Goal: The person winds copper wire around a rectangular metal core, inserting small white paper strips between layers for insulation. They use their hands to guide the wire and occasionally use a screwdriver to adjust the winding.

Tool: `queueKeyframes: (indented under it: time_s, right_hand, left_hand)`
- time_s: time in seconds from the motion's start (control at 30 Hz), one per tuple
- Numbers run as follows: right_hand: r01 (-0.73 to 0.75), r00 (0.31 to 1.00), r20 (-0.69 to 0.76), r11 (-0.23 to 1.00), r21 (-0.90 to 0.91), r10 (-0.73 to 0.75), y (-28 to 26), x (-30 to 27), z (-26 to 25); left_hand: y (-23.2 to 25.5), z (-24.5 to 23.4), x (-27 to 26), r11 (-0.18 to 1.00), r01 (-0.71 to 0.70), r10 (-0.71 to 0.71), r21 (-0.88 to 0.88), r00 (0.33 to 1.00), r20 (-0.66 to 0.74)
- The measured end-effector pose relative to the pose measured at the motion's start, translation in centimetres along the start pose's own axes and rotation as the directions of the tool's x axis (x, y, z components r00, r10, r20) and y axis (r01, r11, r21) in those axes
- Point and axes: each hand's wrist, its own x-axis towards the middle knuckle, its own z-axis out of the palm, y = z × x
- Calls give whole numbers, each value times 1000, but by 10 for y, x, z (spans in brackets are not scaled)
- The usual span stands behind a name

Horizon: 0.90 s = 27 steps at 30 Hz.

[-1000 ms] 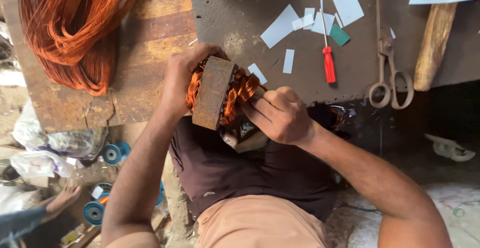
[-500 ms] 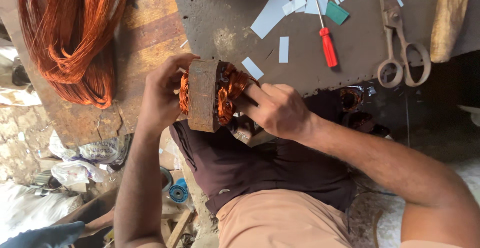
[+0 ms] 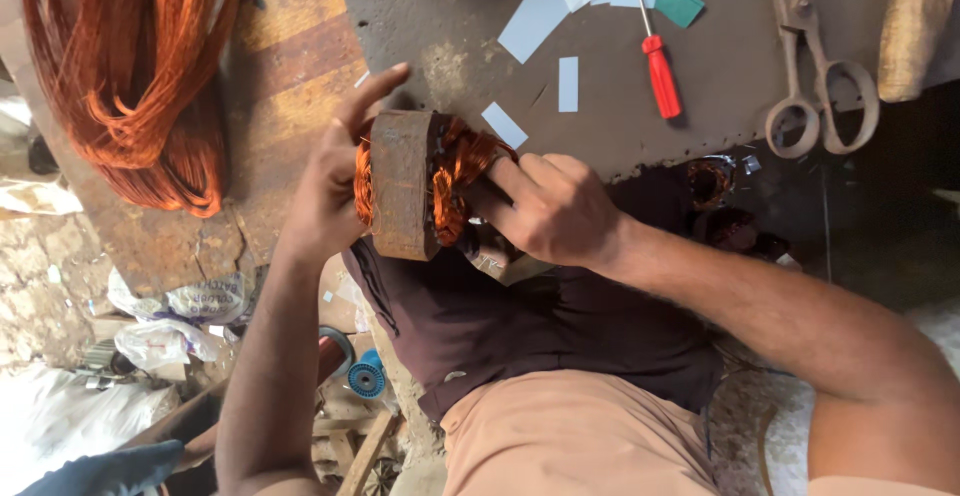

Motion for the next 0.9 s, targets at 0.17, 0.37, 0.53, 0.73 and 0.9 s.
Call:
queueKeyframes:
  time_s: [0.17, 0.37, 0.53, 0.73, 0.9]
  right_hand:
    - [-14, 1000, 27, 1000, -10, 15, 0, -3, 10]
    - [12, 997, 81, 996, -85, -5, -4, 2, 8]
    - [-45, 997, -58, 999, 30, 46, -1, 3, 0]
    - [-182, 981, 86, 982, 59, 177, -11, 4, 0]
    - [-197, 978, 97, 970, 143, 184, -5, 2, 5]
  left_hand:
    - [9, 10, 16, 992, 105, -107, 74, 994, 24]
    - [17, 13, 15, 969, 192, -194, -156, 981, 0]
    - [-2, 16, -1, 996, 27, -36, -88, 993, -113]
    - [1, 4, -6, 985, 116, -107, 126, 992, -73]
    - [6, 7, -5, 992, 122, -118, 40, 989, -88]
